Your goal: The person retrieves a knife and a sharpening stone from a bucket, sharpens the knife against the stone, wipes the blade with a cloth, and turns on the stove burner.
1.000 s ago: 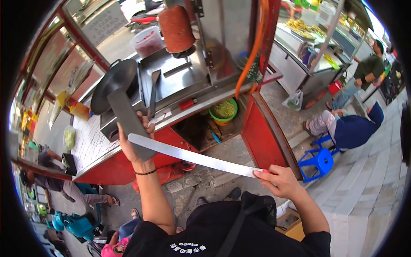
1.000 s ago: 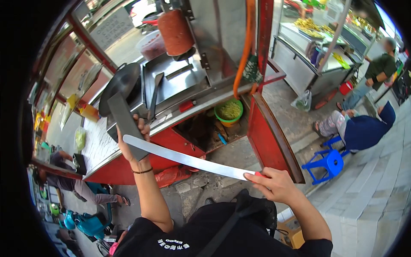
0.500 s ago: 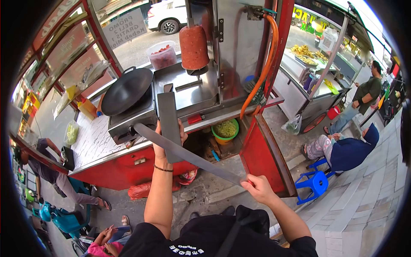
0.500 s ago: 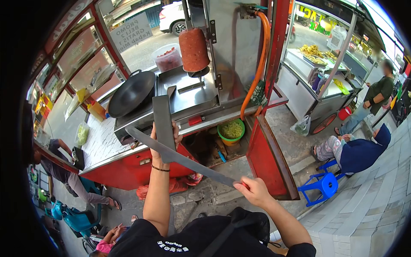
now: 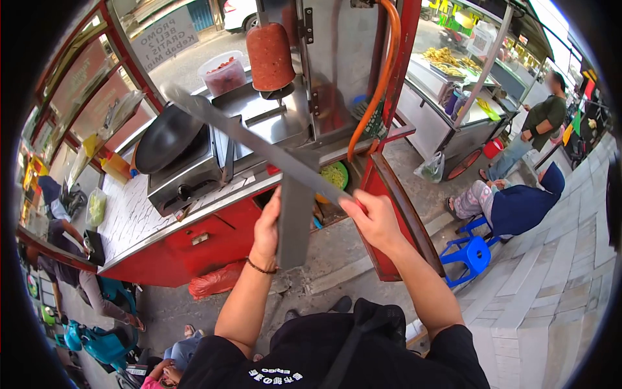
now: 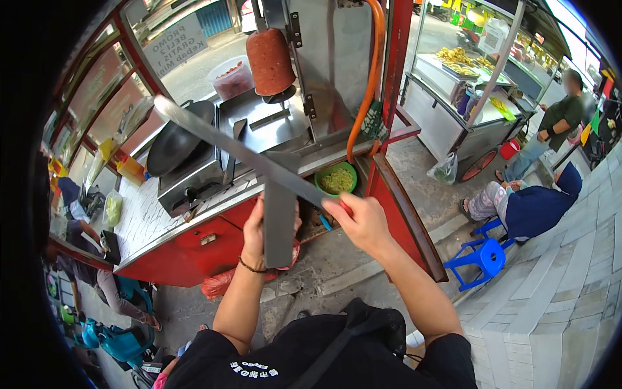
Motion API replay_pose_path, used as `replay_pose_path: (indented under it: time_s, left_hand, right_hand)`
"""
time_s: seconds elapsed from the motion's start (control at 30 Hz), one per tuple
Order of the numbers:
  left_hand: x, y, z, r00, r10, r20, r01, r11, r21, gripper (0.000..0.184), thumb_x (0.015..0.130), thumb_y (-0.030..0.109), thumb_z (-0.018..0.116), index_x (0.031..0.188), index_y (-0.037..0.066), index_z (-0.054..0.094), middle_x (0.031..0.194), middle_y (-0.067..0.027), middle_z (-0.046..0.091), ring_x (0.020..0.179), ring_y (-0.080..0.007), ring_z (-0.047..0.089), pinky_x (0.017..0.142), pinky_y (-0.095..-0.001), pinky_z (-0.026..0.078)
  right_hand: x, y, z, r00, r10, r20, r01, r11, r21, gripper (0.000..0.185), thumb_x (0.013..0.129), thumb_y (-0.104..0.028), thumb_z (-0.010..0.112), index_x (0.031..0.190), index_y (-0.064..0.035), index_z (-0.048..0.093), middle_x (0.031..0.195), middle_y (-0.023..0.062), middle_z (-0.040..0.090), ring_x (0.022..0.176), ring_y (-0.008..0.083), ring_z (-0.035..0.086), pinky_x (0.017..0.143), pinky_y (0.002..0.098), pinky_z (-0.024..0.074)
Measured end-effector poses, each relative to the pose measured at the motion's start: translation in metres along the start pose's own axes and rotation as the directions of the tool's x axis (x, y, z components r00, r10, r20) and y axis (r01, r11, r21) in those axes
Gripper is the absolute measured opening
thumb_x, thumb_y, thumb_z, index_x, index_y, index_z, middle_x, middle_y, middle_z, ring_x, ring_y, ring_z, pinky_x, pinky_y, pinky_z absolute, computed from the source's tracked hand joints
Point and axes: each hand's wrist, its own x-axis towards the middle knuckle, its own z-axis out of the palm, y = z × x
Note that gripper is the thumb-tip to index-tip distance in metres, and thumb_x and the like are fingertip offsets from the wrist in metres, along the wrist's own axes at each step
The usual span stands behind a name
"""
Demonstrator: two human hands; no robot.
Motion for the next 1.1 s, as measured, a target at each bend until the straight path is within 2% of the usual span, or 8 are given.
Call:
replay_pose_path:
  time_s: [0.07,0.27,0.47,0.57,0.67,0.8,0.93,1.1]
  left_hand:
    - [0.001,0.022,-0.017,1.0,0.023,-0.008,-0.024,0.955,-0.295,0.057,0.103,0.054,0.038,0.119,0.003,0.057,0.095,-0.0127,0.061,0.073,-0.0219,0.055,0.062,-0.0351,0.047]
    - [-0.002,0.05,-0.012,0.97,0.033,-0.239,-0.056,0.994,-0.09,0.064,0.103,0.054,0.037,0.121,-0.004,0.056,0.095,-0.0118,0.062,0.071,-0.0215,0.058,0.058,-0.0302,0.047]
    - [-0.008,-0.025,0.014,0.996,0.057,0.066,-0.073,0.96,0.269,0.05,0.102,0.046,0.05,0.128,0.003,0.051,0.098,-0.0064,0.061,0.075,-0.0215,0.057,0.065,-0.0336,0.047]
    - [-0.003,0.012,0.0,1.0,-0.003,0.002,0.003,0.993,-0.12,0.053,0.103,0.052,0.041,0.116,0.002,0.054,0.093,-0.0103,0.057,0.069,-0.0204,0.051,0.062,-0.0309,0.046]
    - [0.006,0.053,-0.027,0.984,0.175,0.033,-0.175,0.985,-0.003,0.059,0.103,0.056,0.039,0.113,0.0,0.056,0.09,-0.0102,0.055,0.071,-0.0194,0.049,0.06,-0.0316,0.046]
    - [-0.004,0.011,0.005,0.996,-0.008,-0.085,0.001,0.997,-0.083,0.056,0.103,0.053,0.042,0.121,0.002,0.053,0.1,-0.0107,0.061,0.081,-0.0194,0.057,0.06,-0.0333,0.05]
    - [-0.008,-0.041,0.022,0.99,0.097,0.103,-0.129,0.914,0.384,0.054,0.1,0.05,0.052,0.13,0.006,0.051,0.105,-0.0114,0.062,0.082,-0.0241,0.064,0.075,-0.0372,0.055]
    - [0.001,0.029,-0.012,1.0,-0.007,-0.019,0.004,0.988,-0.155,0.056,0.102,0.054,0.044,0.124,0.003,0.053,0.103,-0.0123,0.061,0.083,-0.022,0.06,0.068,-0.0337,0.05]
  right_hand:
    - [-0.038,0.036,0.0,0.995,0.017,0.1,-0.018,1.0,0.007,0.043,0.094,-0.033,0.069,0.068,-0.0027,0.053,0.055,0.0175,0.048,0.046,0.0332,0.049,0.046,0.04,0.0358]
    - [-0.078,0.06,-0.015,0.991,0.063,0.118,-0.042,0.984,-0.175,0.045,0.092,-0.036,0.071,0.067,-0.0048,0.05,0.054,0.016,0.05,0.05,0.0371,0.055,0.047,0.0425,0.0379]
    - [0.004,-0.009,-0.015,0.997,0.005,-0.08,-0.003,0.999,0.035,0.043,0.093,-0.032,0.071,0.067,-0.0034,0.052,0.051,0.0147,0.044,0.043,0.0305,0.046,0.045,0.0394,0.0331]
    - [-0.043,0.028,-0.02,0.997,0.034,0.062,-0.034,0.999,-0.003,0.042,0.092,-0.031,0.072,0.066,-0.0036,0.053,0.051,0.0135,0.043,0.043,0.0292,0.044,0.045,0.0385,0.0333]
    - [-0.083,0.057,-0.024,0.993,0.022,0.113,-0.019,1.0,-0.021,0.046,0.091,-0.03,0.072,0.062,-0.0045,0.049,0.051,0.0146,0.044,0.044,0.0314,0.048,0.045,0.0388,0.0343]
    - [-0.057,0.035,-0.021,1.0,0.008,0.006,-0.007,0.989,-0.147,0.045,0.092,-0.032,0.072,0.064,-0.0051,0.048,0.052,0.0149,0.049,0.046,0.0348,0.052,0.045,0.0408,0.0362]
    - [0.0,-0.014,-0.023,0.991,-0.014,-0.131,0.016,1.0,0.011,0.043,0.093,-0.031,0.071,0.067,-0.0024,0.052,0.052,0.0139,0.047,0.042,0.0284,0.046,0.044,0.0387,0.0325]
    - [-0.076,0.051,-0.023,0.998,0.022,0.053,-0.02,0.999,-0.038,0.044,0.091,-0.031,0.072,0.065,-0.0034,0.05,0.052,0.0143,0.048,0.044,0.0303,0.048,0.044,0.039,0.0339]
